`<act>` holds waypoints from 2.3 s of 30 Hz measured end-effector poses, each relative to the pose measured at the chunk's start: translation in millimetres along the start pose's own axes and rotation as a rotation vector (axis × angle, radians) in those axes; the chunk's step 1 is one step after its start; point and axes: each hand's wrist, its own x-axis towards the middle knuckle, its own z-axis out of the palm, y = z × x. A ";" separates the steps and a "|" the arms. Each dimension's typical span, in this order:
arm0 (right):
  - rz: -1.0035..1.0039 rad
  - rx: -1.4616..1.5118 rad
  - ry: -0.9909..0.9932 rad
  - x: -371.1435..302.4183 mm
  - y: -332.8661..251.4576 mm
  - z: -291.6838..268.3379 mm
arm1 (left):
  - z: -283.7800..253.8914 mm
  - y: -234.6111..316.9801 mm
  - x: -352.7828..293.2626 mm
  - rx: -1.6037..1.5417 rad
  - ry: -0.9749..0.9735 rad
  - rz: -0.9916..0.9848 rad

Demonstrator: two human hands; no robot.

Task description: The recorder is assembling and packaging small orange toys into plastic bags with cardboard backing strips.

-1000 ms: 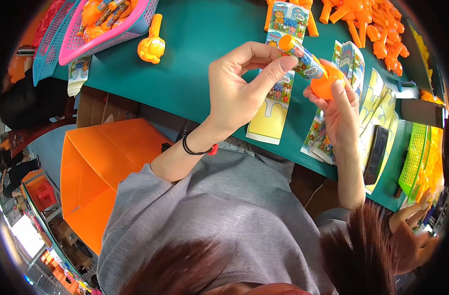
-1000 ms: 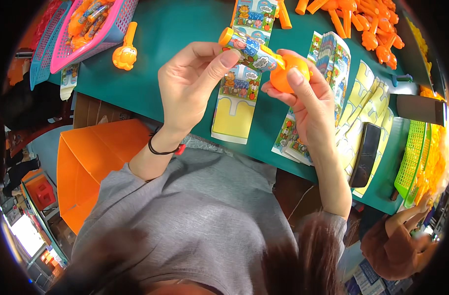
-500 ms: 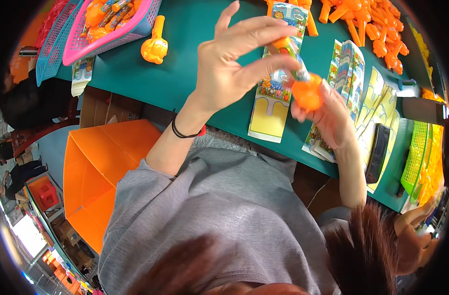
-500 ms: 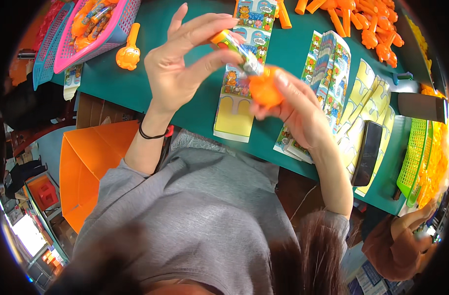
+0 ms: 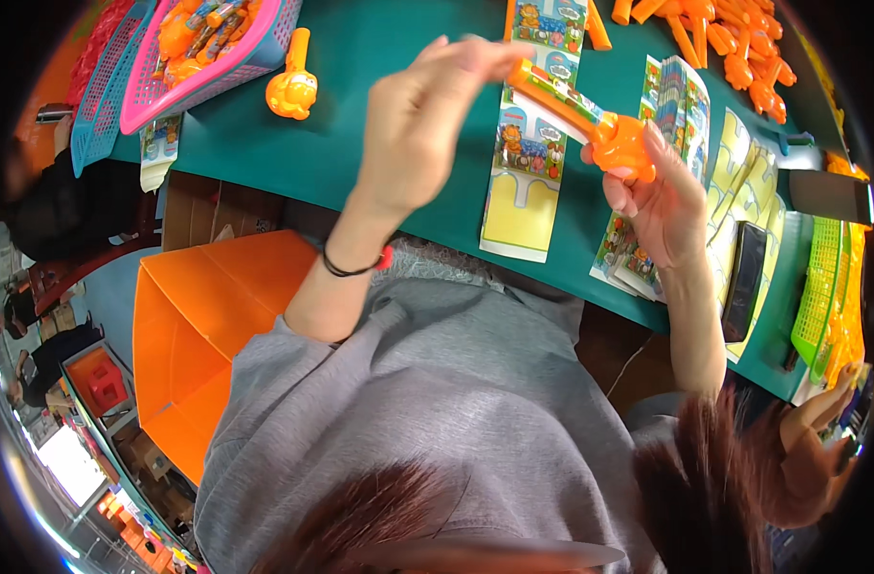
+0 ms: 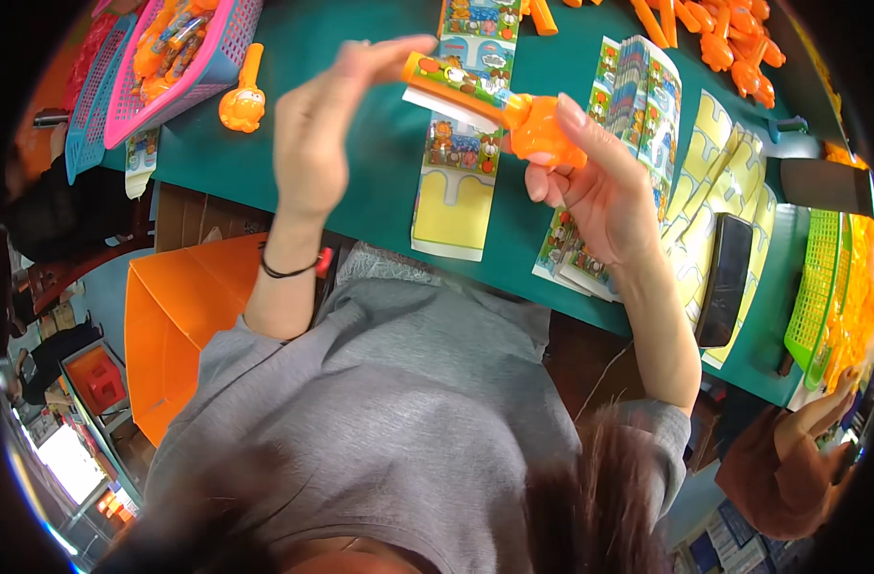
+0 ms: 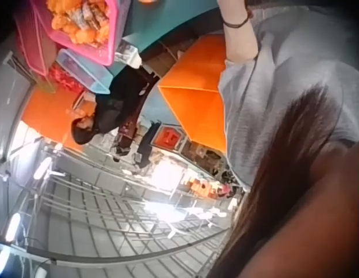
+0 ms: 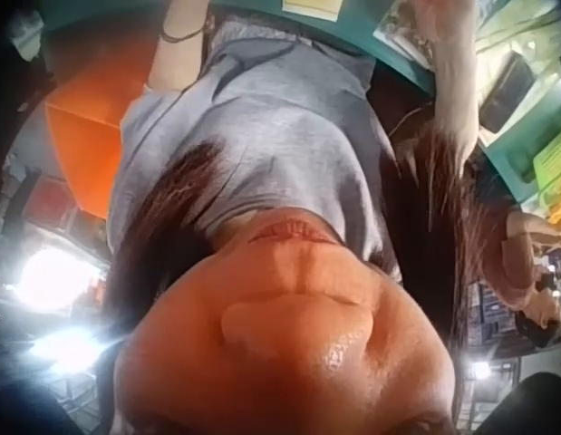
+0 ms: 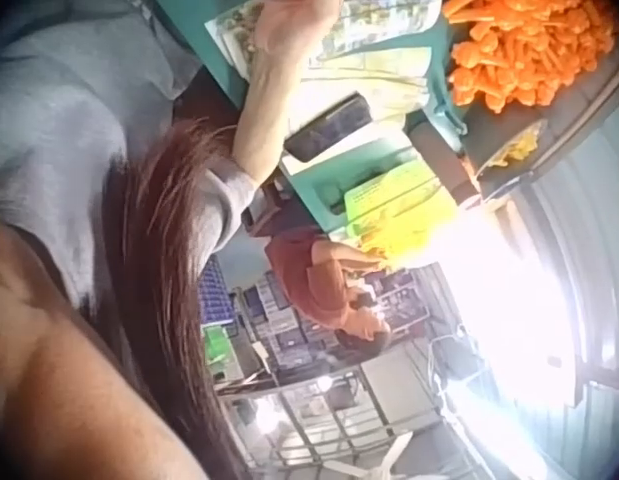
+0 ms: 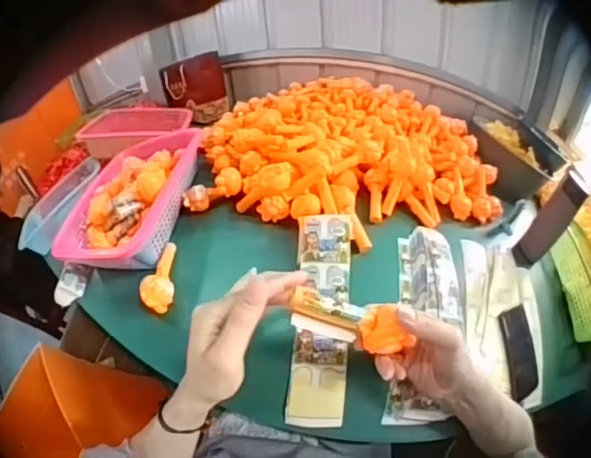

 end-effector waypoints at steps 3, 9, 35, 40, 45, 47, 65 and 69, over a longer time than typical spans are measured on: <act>0.057 0.018 0.015 -1.5 -3.4 -2.1 | -9.0 6.3 2.9 -0.138 -0.069 0.056; 0.167 -0.002 -0.011 -3.2 0.0 0.2 | -3.5 -4.7 2.5 0.168 -0.348 0.317; -0.554 -1.359 0.295 32.0 14.0 3.7 | -254.7 -10.6 42.5 1.522 0.364 0.376; -0.658 -1.364 0.263 53.2 21.4 3.1 | -177.4 2.1 40.4 1.088 0.459 0.520; -0.268 -0.381 0.169 42.8 4.5 11.2 | -47.6 21.0 -1.4 0.280 0.000 -0.116; -0.256 -0.310 0.192 38.5 7.1 5.2 | -16.3 6.3 -12.0 0.002 -0.165 -0.250; -0.630 -1.068 0.045 -5.7 9.1 29.7 | 15.9 8.1 -33.7 -0.255 -0.330 -0.437; -0.703 -1.103 0.021 -3.5 8.0 25.8 | 17.3 0.7 -35.1 -0.184 -0.369 -0.413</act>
